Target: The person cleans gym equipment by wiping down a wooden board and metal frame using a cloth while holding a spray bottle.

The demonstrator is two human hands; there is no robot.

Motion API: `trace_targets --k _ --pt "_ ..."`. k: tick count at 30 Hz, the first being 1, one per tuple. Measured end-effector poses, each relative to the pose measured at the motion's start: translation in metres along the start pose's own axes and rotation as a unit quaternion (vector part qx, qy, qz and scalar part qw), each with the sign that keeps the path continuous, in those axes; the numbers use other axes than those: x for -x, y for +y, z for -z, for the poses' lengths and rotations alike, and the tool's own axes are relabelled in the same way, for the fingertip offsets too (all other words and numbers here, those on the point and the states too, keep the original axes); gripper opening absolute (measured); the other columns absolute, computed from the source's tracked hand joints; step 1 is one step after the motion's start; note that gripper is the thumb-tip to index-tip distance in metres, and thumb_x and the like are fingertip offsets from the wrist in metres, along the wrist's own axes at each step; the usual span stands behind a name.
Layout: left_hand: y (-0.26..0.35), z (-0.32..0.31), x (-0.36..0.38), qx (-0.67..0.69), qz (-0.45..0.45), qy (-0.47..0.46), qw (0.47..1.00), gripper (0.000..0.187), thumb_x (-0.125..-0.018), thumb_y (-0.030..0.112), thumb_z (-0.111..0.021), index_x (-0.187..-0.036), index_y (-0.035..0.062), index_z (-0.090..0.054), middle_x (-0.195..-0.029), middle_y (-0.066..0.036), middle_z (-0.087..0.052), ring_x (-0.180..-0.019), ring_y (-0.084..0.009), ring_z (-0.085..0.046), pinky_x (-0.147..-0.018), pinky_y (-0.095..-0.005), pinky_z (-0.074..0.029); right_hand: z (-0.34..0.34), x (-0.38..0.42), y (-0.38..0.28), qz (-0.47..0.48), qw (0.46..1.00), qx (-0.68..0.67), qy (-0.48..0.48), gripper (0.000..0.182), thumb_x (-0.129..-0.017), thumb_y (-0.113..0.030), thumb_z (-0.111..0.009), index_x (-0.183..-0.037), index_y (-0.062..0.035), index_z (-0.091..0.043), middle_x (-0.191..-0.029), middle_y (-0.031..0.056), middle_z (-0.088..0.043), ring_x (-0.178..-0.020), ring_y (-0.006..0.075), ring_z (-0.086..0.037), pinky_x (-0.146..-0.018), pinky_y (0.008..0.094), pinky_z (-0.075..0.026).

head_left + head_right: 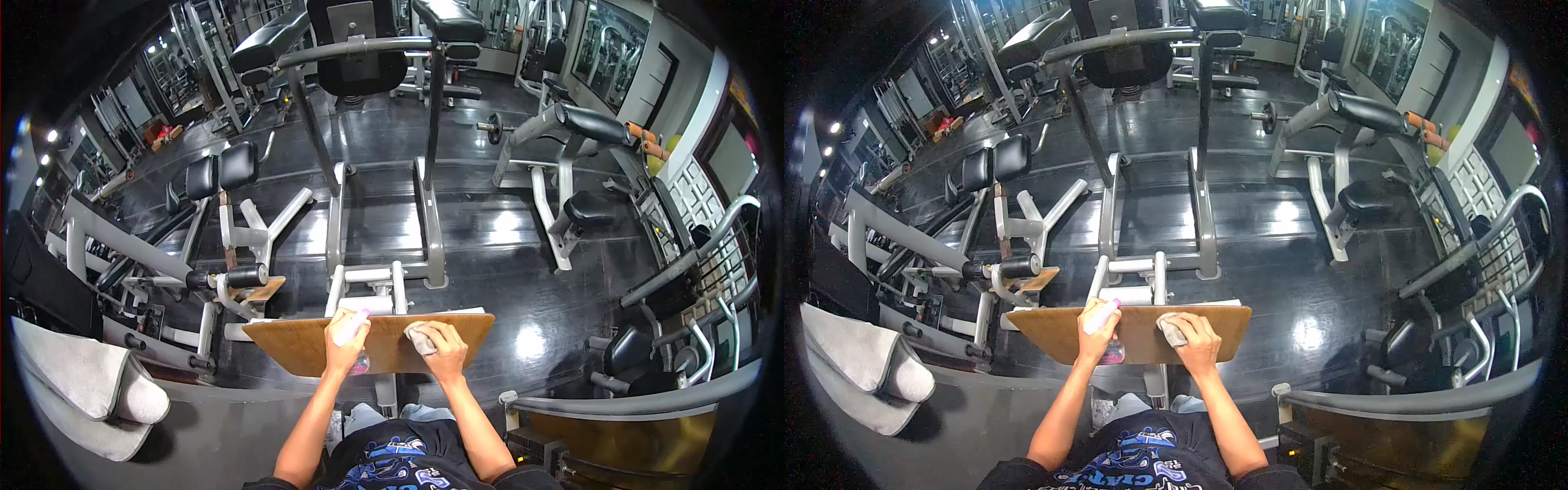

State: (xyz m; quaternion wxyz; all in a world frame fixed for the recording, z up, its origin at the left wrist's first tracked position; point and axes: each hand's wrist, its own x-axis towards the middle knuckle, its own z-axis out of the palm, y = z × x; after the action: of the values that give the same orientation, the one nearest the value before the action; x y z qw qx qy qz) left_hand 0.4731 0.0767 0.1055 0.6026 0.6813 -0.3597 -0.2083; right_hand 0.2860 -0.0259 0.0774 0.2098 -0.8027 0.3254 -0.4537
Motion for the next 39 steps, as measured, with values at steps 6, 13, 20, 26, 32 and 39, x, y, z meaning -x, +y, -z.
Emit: trace_targets --k 6,13,20,26,32,39 --pt "-0.002 -0.001 -0.002 -0.032 0.017 0.001 0.999 0.010 -0.083 0.005 -0.070 -0.091 -0.0007 -0.071 -0.082 -0.007 -0.060 -0.057 -0.0140 -0.059 -0.051 -0.0278 -0.048 0.008 0.000 0.009 -0.011 0.999 0.030 0.007 0.016 -0.076 -0.015 -0.077 -0.091 -0.0164 -0.073 -0.090 0.0019 -0.069 -0.081 0.0227 -0.067 -0.070 0.0350 -0.054" --pt "0.015 -0.026 0.000 -0.120 -0.096 -0.060 0.986 0.018 -0.079 0.007 -0.071 -0.096 0.0019 -0.072 -0.092 -0.012 -0.066 -0.079 -0.0254 -0.065 -0.073 -0.0332 -0.052 0.000 -0.007 -0.008 -0.039 0.997 -0.021 0.068 0.018 -0.076 -0.014 -0.077 -0.093 -0.0133 -0.073 -0.094 0.0039 -0.069 -0.085 0.0250 -0.067 -0.074 0.0364 -0.054" --pt "0.015 -0.062 0.003 -0.101 -0.113 -0.073 0.986 0.018 -0.079 0.008 -0.070 -0.096 0.0029 -0.072 -0.094 -0.012 -0.067 -0.082 -0.0261 -0.067 -0.075 -0.0331 -0.053 0.010 0.008 0.008 -0.072 0.997 0.004 -0.001 0.021 -0.073 -0.011 -0.078 -0.093 -0.0137 -0.074 -0.094 0.0037 -0.069 -0.085 0.0249 -0.067 -0.074 0.0363 -0.053" --pt "0.016 -0.059 -0.001 -0.104 -0.111 -0.080 0.985 0.015 -0.079 0.007 -0.070 -0.093 0.0024 -0.071 -0.089 -0.012 -0.067 -0.080 -0.0266 -0.067 -0.074 -0.0341 -0.053 0.008 -0.009 -0.001 -0.058 0.995 -0.009 0.075 0.021 -0.073 -0.009 -0.078 -0.093 -0.0135 -0.074 -0.093 0.0040 -0.069 -0.084 0.0250 -0.066 -0.073 0.0361 -0.053" --pt "0.011 -0.058 -0.002 -0.108 -0.129 -0.085 0.982 0.016 -0.078 0.007 -0.071 -0.094 0.0021 -0.071 -0.089 -0.012 -0.065 -0.078 -0.0259 -0.065 -0.072 -0.0333 -0.052 0.010 0.028 0.031 -0.077 0.997 0.018 0.002 0.028 -0.066 -0.006 -0.080 -0.092 -0.0133 -0.074 -0.091 0.0046 -0.069 -0.085 0.0255 -0.068 -0.074 0.0362 -0.054" --pt "0.013 -0.061 0.001 -0.104 -0.150 -0.073 0.980 0.016 -0.077 0.005 -0.071 -0.092 0.0024 -0.071 -0.088 -0.011 -0.064 -0.078 -0.0249 -0.065 -0.072 -0.0321 -0.052 0.017 -0.007 0.013 -0.065 0.995 -0.001 0.077 0.033 -0.062 -0.005 -0.082 -0.094 -0.0096 -0.072 -0.092 0.0090 -0.069 -0.084 0.0278 -0.068 -0.074 0.0370 -0.054"
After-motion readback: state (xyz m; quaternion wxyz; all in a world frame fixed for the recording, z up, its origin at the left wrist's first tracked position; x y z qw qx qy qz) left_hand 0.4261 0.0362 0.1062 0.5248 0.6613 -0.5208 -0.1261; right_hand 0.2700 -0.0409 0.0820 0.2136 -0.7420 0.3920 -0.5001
